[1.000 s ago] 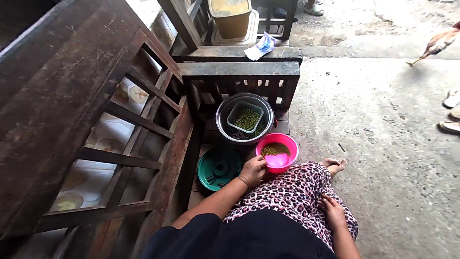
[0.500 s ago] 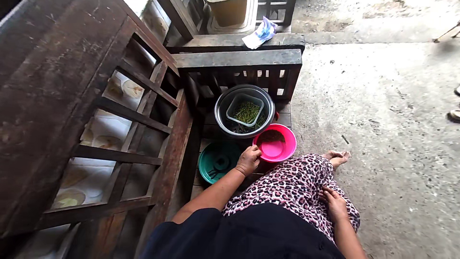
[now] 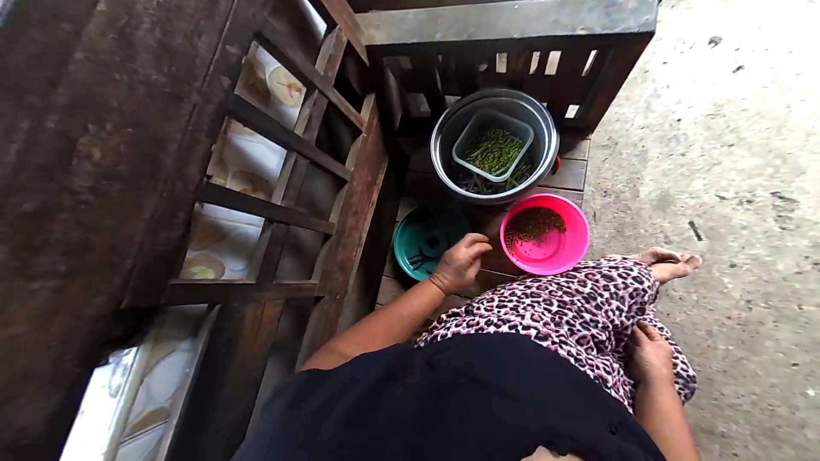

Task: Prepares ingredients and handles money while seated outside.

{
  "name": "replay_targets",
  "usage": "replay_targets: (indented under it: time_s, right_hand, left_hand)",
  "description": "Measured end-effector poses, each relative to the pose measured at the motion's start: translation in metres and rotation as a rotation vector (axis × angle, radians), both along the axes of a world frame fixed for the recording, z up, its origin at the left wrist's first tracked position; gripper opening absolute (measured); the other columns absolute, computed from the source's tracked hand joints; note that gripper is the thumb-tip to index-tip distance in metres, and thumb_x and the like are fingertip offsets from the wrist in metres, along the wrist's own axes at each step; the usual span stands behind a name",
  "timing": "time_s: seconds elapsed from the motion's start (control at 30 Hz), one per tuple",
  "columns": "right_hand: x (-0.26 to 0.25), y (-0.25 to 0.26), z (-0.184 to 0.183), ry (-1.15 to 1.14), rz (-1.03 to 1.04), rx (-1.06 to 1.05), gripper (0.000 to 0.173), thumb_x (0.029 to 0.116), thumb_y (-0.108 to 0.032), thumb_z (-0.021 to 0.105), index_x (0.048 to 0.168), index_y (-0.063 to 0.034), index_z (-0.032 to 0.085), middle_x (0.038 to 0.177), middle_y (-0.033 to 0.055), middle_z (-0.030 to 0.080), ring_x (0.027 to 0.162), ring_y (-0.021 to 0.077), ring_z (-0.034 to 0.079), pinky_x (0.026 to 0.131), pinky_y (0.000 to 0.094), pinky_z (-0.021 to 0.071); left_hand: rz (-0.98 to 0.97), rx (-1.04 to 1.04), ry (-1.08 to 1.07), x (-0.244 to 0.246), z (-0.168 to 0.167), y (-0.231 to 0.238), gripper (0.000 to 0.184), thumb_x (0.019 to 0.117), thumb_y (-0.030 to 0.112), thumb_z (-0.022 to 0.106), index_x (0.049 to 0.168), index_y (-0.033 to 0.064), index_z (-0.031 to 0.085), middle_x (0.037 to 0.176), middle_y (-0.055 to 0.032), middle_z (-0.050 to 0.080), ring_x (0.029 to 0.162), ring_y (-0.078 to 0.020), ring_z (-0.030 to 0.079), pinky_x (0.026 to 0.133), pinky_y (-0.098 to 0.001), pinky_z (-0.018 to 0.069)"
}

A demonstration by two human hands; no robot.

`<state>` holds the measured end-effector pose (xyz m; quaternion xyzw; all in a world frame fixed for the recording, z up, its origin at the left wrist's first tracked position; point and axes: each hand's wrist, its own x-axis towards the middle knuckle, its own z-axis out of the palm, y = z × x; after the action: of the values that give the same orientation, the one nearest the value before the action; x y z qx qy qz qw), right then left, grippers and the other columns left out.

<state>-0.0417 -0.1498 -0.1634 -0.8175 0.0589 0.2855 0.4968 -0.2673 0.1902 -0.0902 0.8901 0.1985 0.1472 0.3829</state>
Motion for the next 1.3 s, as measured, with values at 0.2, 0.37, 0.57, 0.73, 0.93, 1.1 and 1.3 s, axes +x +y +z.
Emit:
replay_targets:
  time_s: [0.2,0.37,0.57,0.73,0.93,1.1,1.3]
  right_hand:
    - [0.0,0.007,0.003,-0.023,0.061,-0.035,0.027,0.1048,-0.008,0.051,0.126,0.005,0.06,0.109,0.0068,0.064,0.085,-0.0012,0.056,0.079,0.0197,0.0486]
    - [-0.001,0.005,0.0,-0.023,0.046,0.011,0.025,0.1044,-0.007,0.051,0.125,0.0048,0.06,0.102,0.0022,0.063,0.079,-0.0042,0.056,0.073,0.0162,0.0489]
    - [-0.001,0.001,-0.004,-0.004,0.012,0.021,0.026,0.1043,-0.006,0.051,0.127,0.0065,0.057,0.104,0.0046,0.061,0.076,-0.0033,0.056,0.071,0.0156,0.0503]
    - [0.0,0.005,-0.002,0.007,0.025,0.013,0.026,0.1048,-0.006,0.051,0.127,0.0067,0.058,0.108,0.0077,0.062,0.08,-0.0017,0.059,0.074,0.0168,0.0522]
    - [-0.002,0.004,0.001,-0.015,0.079,-0.051,0.029,0.1058,-0.008,0.05,0.13,0.0073,0.057,0.112,0.0132,0.063,0.082,0.0024,0.06,0.077,0.0209,0.0527]
    - [0.0,0.009,0.012,-0.005,0.079,-0.095,0.029,0.1066,-0.008,0.05,0.13,0.0064,0.059,0.113,0.0197,0.066,0.087,0.0148,0.065,0.082,0.0335,0.0543]
    - [0.003,0.008,0.007,0.012,0.033,-0.03,0.026,0.1062,-0.006,0.051,0.127,0.006,0.061,0.112,0.0191,0.067,0.084,0.0149,0.067,0.078,0.0321,0.0562]
  left_hand:
    - [0.277,-0.096,0.807,-0.062,0.012,0.087,0.025,0.0995,0.006,0.059,0.122,-0.0003,0.069,0.126,-0.0249,0.065,0.124,-0.0415,0.06,0.107,-0.0607,0.0447]
    - [0.202,0.052,0.994,-0.077,-0.01,0.073,0.042,0.0896,0.022,0.078,0.125,0.003,0.069,0.127,-0.0222,0.065,0.126,-0.0432,0.055,0.107,-0.0627,0.0396]
    - [0.218,-0.021,0.905,-0.075,-0.026,0.057,0.03,0.0948,0.015,0.071,0.12,-0.0013,0.069,0.122,-0.0227,0.068,0.123,-0.0401,0.06,0.11,-0.0587,0.04]
    - [0.051,-0.155,0.712,-0.074,-0.025,0.045,0.027,0.0994,0.017,0.065,0.118,-0.0023,0.07,0.122,-0.0214,0.068,0.124,-0.0368,0.059,0.112,-0.0517,0.041]
    - [0.297,0.021,0.444,-0.06,-0.019,0.047,0.025,0.0989,0.012,0.065,0.119,-0.0027,0.07,0.122,-0.0245,0.066,0.123,-0.0395,0.06,0.11,-0.0502,0.0453]
    - [0.355,-0.008,0.676,-0.047,-0.027,0.066,0.026,0.0981,0.01,0.062,0.12,-0.0014,0.071,0.145,-0.0294,0.049,0.138,-0.041,0.046,0.118,-0.0466,0.037]
    - [0.4,-0.085,0.523,-0.046,-0.018,0.061,0.025,0.1023,0.008,0.056,0.118,-0.009,0.065,0.132,-0.0312,0.054,0.128,-0.0404,0.054,0.112,-0.0456,0.043]
